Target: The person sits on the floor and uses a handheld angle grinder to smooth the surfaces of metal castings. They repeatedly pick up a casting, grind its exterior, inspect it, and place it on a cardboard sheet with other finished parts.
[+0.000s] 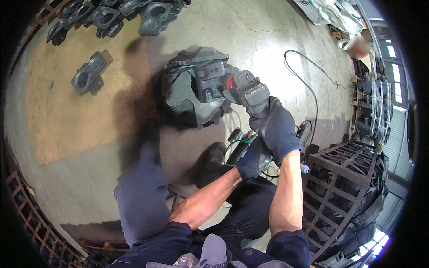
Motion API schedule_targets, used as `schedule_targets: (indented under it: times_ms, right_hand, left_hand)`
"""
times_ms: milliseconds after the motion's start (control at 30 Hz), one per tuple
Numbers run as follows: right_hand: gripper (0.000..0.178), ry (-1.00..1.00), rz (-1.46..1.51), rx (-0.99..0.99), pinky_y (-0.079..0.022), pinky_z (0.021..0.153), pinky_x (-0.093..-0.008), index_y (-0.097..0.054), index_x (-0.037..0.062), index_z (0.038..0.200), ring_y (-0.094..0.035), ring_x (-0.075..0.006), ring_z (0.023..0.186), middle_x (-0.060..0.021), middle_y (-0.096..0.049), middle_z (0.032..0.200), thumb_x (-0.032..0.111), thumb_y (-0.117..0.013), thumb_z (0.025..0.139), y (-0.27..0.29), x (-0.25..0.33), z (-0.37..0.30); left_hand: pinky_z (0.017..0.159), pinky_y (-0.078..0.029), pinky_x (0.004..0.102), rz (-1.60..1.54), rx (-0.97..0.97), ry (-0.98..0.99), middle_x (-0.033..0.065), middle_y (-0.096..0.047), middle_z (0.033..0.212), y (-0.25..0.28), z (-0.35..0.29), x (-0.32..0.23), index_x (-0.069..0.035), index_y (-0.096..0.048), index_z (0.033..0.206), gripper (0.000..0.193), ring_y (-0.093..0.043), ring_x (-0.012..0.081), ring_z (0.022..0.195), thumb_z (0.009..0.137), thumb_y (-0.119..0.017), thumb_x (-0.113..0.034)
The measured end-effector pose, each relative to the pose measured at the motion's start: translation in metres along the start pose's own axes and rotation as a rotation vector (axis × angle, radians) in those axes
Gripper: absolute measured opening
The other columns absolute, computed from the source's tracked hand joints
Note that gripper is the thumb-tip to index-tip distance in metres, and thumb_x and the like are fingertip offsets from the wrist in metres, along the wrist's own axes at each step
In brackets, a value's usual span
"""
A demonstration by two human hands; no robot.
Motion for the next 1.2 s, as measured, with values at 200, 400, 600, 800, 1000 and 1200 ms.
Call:
schedule_targets:
  times_ms: [200,400,600,800,1000,1200]
  right_hand:
    - [0.057,0.004,-0.025,0.025,-0.055,0.081,-0.0456,-0.057,-0.0044,0.118,-0.069,-0.0419,0.088,-0.0267,-0.07,0.091,0.028,-0.072,0.074,0.004,0.008,0.002]
    - [0.052,-0.021,-0.05,0.025,-0.055,0.082,-0.0446,-0.059,-0.0006,0.113,-0.069,-0.0401,0.09,-0.024,-0.07,0.095,0.028,-0.075,0.073,0.003,0.003,0.006]
    - [0.052,-0.036,-0.076,0.058,-0.055,0.082,-0.0444,-0.06,-0.0011,0.113,-0.069,-0.0395,0.091,-0.0244,-0.07,0.096,0.027,-0.075,0.072,0.007,0.008,0.008]
    - [0.055,-0.026,-0.043,0.062,-0.055,0.082,-0.0447,-0.059,-0.0025,0.116,-0.069,-0.0408,0.09,-0.0255,-0.07,0.095,0.027,-0.075,0.072,0.01,0.009,0.004]
    - [0.057,-0.004,-0.028,0.072,-0.055,0.082,-0.0454,-0.057,-0.0033,0.118,-0.069,-0.0419,0.09,-0.0262,-0.07,0.094,0.027,-0.075,0.073,0.007,0.01,0.007]
    - [0.052,-0.022,-0.069,0.067,-0.055,0.082,-0.0439,-0.061,0.0,0.113,-0.07,-0.0394,0.09,-0.0236,-0.071,0.095,0.027,-0.076,0.071,0.01,0.014,0.004]
  left_hand:
    - [0.111,-0.038,0.0313,-0.176,-0.023,0.017,0.0089,-0.04,0.146,-0.004,0.002,-0.007,0.0,-0.024,0.15,0.054,-0.043,0.0167,0.131,0.102,-0.049,-0.004]
    - [0.109,-0.039,0.0304,-0.1,-0.106,0.065,0.0077,-0.043,0.141,-0.008,-0.003,-0.016,0.0,-0.029,0.147,0.052,-0.044,0.0152,0.128,0.1,-0.051,-0.002]
    - [0.111,-0.037,0.0309,-0.007,-0.028,-0.022,0.0087,-0.04,0.145,-0.01,-0.001,-0.016,-0.001,-0.023,0.151,0.056,-0.043,0.0167,0.131,0.102,-0.05,-0.006]
    - [0.115,-0.033,0.0321,-0.157,0.019,0.013,0.0107,-0.033,0.152,-0.008,-0.001,-0.007,-0.001,-0.015,0.154,0.062,-0.038,0.0186,0.137,0.103,-0.05,-0.01]
    - [0.117,-0.031,0.0338,0.076,0.018,-0.005,0.0115,-0.032,0.154,-0.007,-0.001,-0.018,-0.001,-0.015,0.155,0.063,-0.036,0.0209,0.14,0.103,-0.049,-0.01]
    - [0.115,-0.032,0.0338,0.033,0.045,-0.1,0.0104,-0.034,0.151,-0.011,-0.003,-0.017,-0.001,-0.016,0.154,0.065,-0.037,0.0195,0.138,0.101,-0.053,-0.008]
Point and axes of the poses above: each hand's wrist, its own z-axis towards the middle knuckle, its own y-axis out of the back of the hand, x = y × z, the point moved 6 cm from there along z, towards the middle knuckle
